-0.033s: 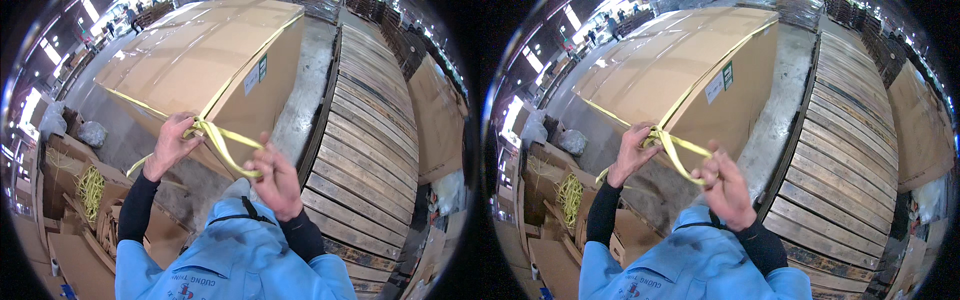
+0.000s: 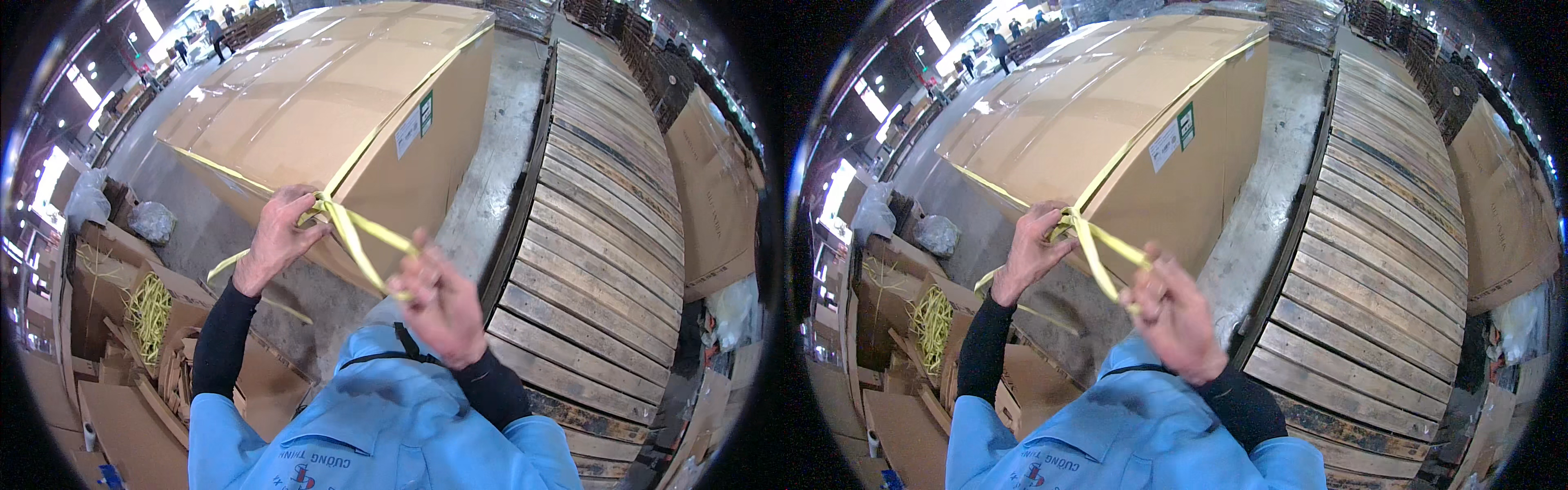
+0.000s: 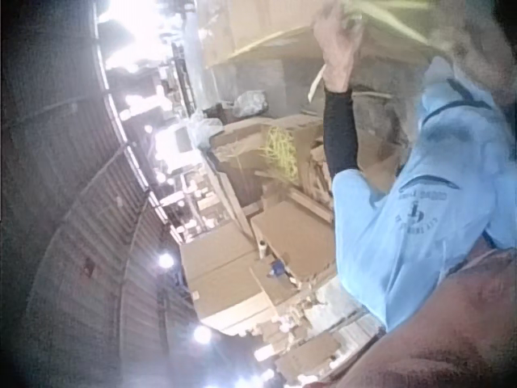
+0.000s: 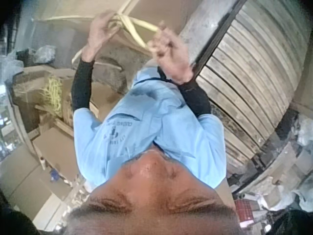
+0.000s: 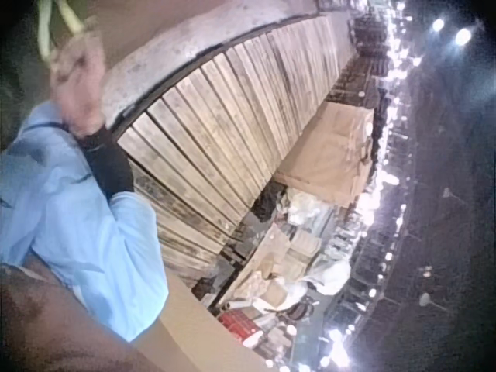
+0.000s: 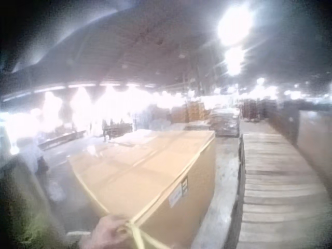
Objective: The person wraps a yellow strap around a stack of cardboard boxes on a wooden pallet, ties a knot, and secures the strap with small cardboard pieces. They then attach a handwritten label to the package.
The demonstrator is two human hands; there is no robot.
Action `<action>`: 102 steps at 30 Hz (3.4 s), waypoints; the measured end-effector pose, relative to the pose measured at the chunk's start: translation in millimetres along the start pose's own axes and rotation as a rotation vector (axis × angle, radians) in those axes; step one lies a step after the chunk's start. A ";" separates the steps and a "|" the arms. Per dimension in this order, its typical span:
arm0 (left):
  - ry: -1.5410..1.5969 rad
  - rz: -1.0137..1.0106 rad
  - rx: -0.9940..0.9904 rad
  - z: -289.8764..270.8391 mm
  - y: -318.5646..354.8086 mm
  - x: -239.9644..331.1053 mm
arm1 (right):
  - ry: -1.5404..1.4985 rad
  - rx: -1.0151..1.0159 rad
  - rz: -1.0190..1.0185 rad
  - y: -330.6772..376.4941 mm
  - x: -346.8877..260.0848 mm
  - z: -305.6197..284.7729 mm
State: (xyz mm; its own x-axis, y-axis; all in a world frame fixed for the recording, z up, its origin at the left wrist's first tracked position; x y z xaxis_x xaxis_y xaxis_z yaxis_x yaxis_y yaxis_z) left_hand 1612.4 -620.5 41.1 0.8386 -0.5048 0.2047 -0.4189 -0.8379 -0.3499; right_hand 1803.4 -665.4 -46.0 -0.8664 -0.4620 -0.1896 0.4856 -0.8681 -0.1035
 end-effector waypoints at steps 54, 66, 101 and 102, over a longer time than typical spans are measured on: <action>0.069 -0.040 0.649 25.8 86.2 -41.4 | 0.840 0.281 0.028 -28.7 -61.2 -117.2; 0.054 -0.164 0.567 30.6 54.2 -89.2 | 1.026 0.455 -0.180 -320.7 -193.3 -111.8; 0.698 -0.972 1.205 83.0 63.0 -59.2 | 2.292 -0.287 -1.039 -405.3 -241.9 -61.1; 0.700 -0.962 1.220 89.1 64.3 -54.9 | 1.892 -0.049 -0.784 -409.6 -255.6 -78.3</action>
State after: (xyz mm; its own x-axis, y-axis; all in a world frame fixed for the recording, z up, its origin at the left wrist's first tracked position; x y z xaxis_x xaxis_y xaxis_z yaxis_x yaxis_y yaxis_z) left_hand 1570.4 -628.1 -74.1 0.1693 -0.2155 0.9617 0.8798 -0.4067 -0.2460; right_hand 1835.1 -177.6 -31.6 0.3114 0.6815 -0.6623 0.1776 -0.7264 -0.6640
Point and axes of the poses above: each hand's wrist, its own y-axis away from the middle knuckle, its own z-axis out of the palm, x = y × z, the point moved 9 cm from there along -y, towards the middle knuckle, and after that the axes turned 10 degrees about -x, right-handed, at the moved point
